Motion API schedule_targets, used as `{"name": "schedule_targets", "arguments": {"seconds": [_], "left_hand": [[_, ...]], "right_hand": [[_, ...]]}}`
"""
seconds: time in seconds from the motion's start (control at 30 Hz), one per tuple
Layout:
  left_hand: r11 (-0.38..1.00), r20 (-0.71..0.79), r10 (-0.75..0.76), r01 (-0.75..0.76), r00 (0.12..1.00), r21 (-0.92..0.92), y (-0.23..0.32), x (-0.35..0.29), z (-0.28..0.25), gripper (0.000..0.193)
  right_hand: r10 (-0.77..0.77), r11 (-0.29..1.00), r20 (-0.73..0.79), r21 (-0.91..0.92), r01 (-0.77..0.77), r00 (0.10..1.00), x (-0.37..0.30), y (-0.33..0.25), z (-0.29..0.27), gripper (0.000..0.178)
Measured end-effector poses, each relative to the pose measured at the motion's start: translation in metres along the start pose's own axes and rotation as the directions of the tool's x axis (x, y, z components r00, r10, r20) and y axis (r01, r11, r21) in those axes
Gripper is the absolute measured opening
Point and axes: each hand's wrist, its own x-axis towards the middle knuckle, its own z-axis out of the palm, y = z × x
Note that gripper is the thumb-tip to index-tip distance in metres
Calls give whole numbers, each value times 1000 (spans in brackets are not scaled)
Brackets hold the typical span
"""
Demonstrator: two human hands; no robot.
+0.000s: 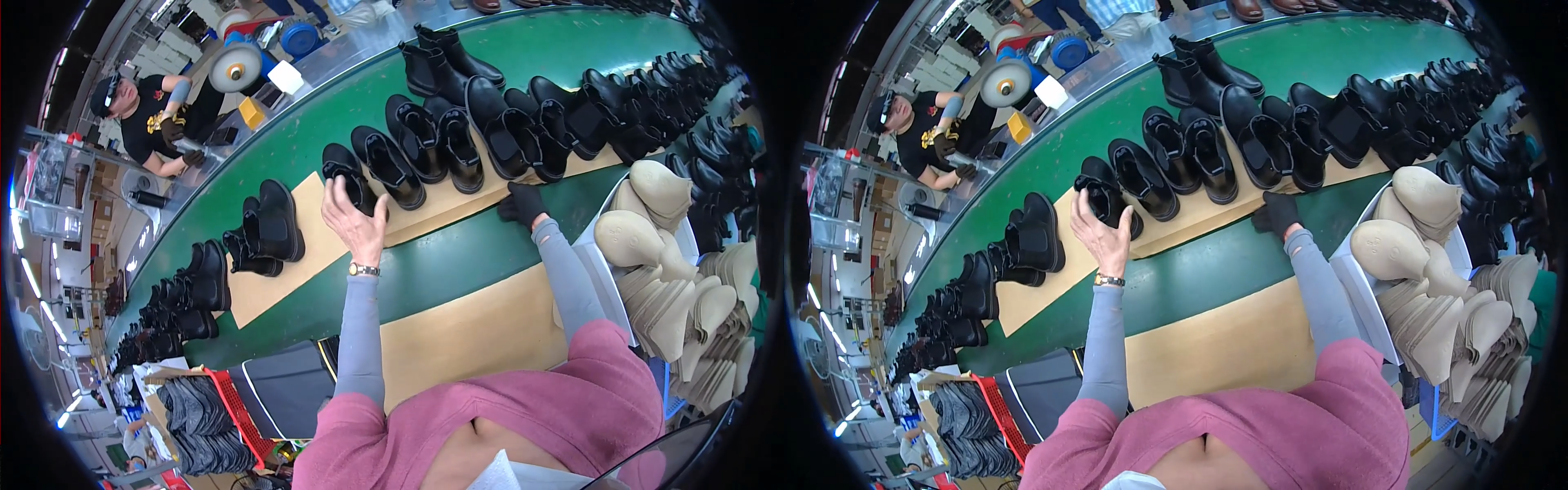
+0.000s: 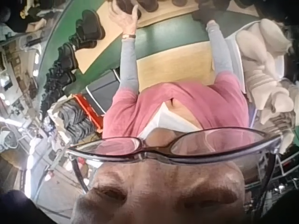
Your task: Inspect, organize, and assemble shoe components on a production line.
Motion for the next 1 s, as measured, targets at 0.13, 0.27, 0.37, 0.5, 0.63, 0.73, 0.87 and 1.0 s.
{"name": "schedule_targets", "arguments": {"seconds": [0.13, 0.27, 0.37, 0.5, 0.63, 0.73, 0.87, 1.0], "left_hand": [[914, 592, 48, -274, 804, 298, 16, 17, -2, 69], [886, 758, 7, -356, 652, 298, -2, 34, 10, 30], [869, 697, 212, -458, 685, 186, -28, 44, 15, 8], [883, 648, 158, -400, 745, 245, -69, 50, -9, 17], [913, 747, 0, -306, 664, 272, -88, 50, -40, 30], [859, 587, 246, -454, 771, 237, 1, 83, -41, 35], [903, 610, 428, -296, 667, -311, 54, 83, 24, 51], [945, 612, 307, -155, 729, -289, 16, 67, 88, 29]], "right_hand": [[-465, -340, 597, -802, 491, 654, -36, 4, 9, 31], [-879, 21, 319, -716, 697, 354, -126, -22, 105, 44], [-890, 0, 307, -738, 675, 336, -107, -42, 121, 53], [-843, 148, 298, -671, 727, 447, -91, -51, 114, 65], [-805, 149, 382, -610, 778, 453, -78, -45, 115, 70], [-847, 158, 313, -625, 764, 431, -64, -38, 108, 81], [-875, 359, 150, -437, 824, 461, -62, -28, 122, 94], [-715, 610, 108, -387, 692, 691, -37, 5, 130, 91]]}}
